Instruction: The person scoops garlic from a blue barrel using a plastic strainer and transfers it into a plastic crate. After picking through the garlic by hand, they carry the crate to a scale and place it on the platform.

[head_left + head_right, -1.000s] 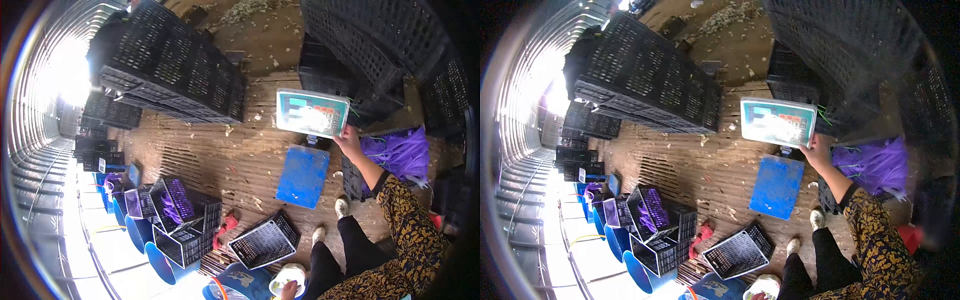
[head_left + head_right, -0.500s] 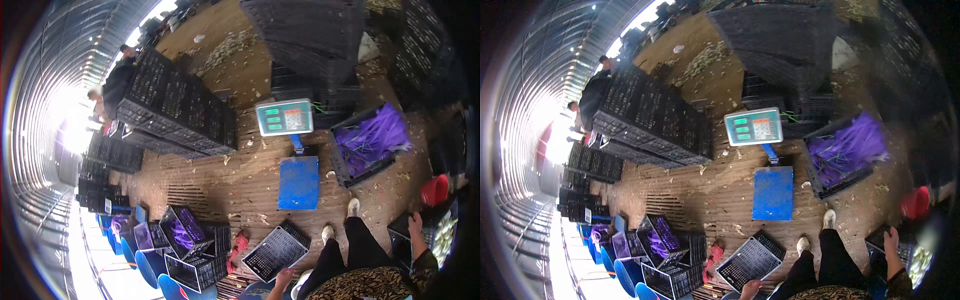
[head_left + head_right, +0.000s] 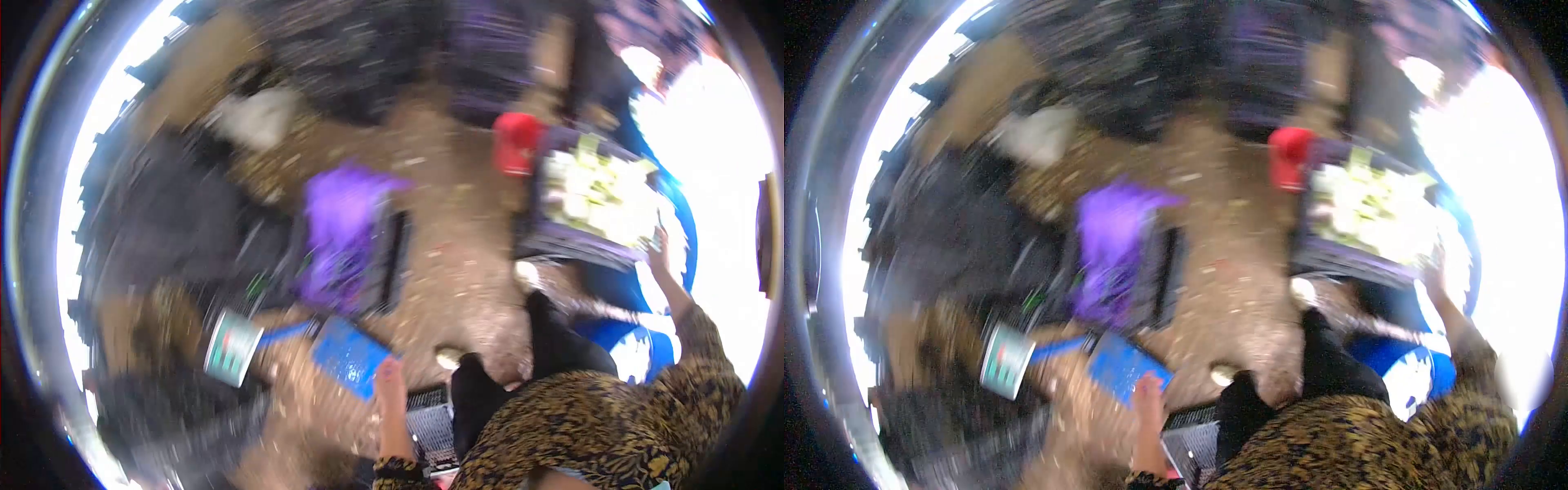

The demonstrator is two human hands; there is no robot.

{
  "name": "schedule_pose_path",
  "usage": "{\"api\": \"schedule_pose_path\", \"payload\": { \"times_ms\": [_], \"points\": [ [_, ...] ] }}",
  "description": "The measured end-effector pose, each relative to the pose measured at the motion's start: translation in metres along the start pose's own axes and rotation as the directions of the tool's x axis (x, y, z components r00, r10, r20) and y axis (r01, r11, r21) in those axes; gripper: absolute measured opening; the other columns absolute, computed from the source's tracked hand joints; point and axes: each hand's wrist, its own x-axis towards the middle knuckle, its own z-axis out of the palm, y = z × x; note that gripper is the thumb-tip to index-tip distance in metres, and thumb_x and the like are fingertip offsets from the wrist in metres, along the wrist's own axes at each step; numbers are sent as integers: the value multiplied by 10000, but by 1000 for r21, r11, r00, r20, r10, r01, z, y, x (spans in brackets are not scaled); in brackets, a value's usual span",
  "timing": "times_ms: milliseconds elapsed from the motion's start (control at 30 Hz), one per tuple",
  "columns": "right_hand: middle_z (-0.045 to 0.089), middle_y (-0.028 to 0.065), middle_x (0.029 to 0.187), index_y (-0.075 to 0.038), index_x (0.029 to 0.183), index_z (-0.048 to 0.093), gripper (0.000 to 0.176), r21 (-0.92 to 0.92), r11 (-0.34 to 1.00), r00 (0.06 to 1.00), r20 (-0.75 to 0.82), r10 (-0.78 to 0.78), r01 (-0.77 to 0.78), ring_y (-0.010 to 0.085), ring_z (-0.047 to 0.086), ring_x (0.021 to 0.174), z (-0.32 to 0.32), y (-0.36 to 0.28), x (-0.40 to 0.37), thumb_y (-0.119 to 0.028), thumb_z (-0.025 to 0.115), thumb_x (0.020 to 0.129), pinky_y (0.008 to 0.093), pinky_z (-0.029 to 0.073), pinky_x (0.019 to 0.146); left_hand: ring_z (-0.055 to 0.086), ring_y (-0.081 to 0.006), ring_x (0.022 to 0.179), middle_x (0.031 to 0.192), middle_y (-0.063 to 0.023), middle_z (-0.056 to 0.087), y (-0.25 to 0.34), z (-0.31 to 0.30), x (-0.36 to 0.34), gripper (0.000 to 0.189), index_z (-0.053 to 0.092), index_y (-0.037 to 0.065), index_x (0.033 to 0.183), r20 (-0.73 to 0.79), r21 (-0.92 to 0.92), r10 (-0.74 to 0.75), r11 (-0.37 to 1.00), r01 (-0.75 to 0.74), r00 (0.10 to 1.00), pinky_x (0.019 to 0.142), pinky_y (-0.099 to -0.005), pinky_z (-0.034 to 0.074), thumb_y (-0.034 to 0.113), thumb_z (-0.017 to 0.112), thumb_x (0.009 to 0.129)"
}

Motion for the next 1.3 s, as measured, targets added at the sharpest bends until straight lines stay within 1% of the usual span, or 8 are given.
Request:
{"api": "schedule_pose_path", "payload": {
  "times_ms": [67, 133, 200, 267, 567, 700, 1000, 1300],
  "points": [
    [378, 206, 1335, -60, 1351, 340, 615, -661, 750, 979, -133, -156, 30, 313, 348, 1238, -18, -49, -3, -173, 620, 815, 394, 313, 1012, 536, -144, 846, 1025, -76, 582, 93, 60, 6, 301, 531, 8, 1111, 113, -14, 213, 977, -213, 970, 779, -284, 449, 144, 585, 848],
    [312, 227, 1406, -27, 1347, 336, 657, -787, 604, 976, -207, -64, -128, 342, 249, 1342, -27, -65, 17, -268, 638, 815, 414, 236, 1088, 510, -180, 992, 1129, -100, 542, 159, 125, 17, 360, 496, -8, 1169, 299, 13, 192, 979, -205, 935, 886, -310, 406, 144, 586, 855],
    [312, 234, 1403, -11, 1361, 303, 724, -759, 632, 973, -227, -35, -154, 334, 301, 1317, -44, -19, 55, -322, 652, 808, 404, 262, 1074, 483, -217, 1139, 1234, -123, 503, 204, 205, 22, 419, 462, -23, 1226, 384, 20, 156, 984, -177, 910, 993, -336, 363, 144, 586, 863],
    [344, 243, 1382, -3, 1382, 260, 799, -188, 891, 911, -99, 401, -413, 311, 365, 1278, -42, 10, 80, -384, 655, 800, 385, 297, 1051, 485, -272, 1158, 1291, -175, 472, 239, 281, 26, 485, 417, -16, 1285, 444, 47, 383, 893, -448, 810, 987, -355, 367, 171, 573, 864],
    [605, 120, 1014, -11, 1191, 492, 476, -296, 800, 814, 107, 571, -523, 205, 566, 907, -19, -48, 113, -172, 610, 759, 327, 449, 803, 487, -381, 1160, 1250, -251, 499, 312, 464, 42, 584, 396, -28, 1295, 547, 427, 157, 793, -436, 822, 981, -415, 385, 260, 585, 823],
    [660, 69, 811, 0, 921, 664, 181, -179, 873, 849, 210, 484, -454, 142, 591, 694, -12, -44, 141, -67, 657, 754, 290, 482, 619, 553, -377, 1062, 1129, -237, 577, 333, 481, 51, 443, 512, -16, 1143, 507, 678, 44, 596, -430, 861, 906, -440, 434, 253, 575, 797],
    [613, 39, 782, -5, 949, 614, 194, -177, 895, 884, 168, 437, -409, 114, 542, 684, -28, -24, 147, -39, 580, 761, 262, 436, 618, 559, -415, 974, 993, -251, 598, 307, 461, 40, 320, 553, -18, 1043, 519, 612, 134, 632, -476, 844, 841, -472, 440, 209, 560, 817],
    [612, 58, 876, 9, 1054, 571, 288, -387, 914, 863, 413, 291, -123, 122, 554, 749, 28, -170, 124, -26, 564, 768, 266, 450, 647, 596, -435, 815, 832, -264, 620, 239, 276, -42, 345, 539, 17, 1102, 223, 480, 95, 855, -194, 970, 740, -502, 464, 217, 547, 821]
  ]
}}
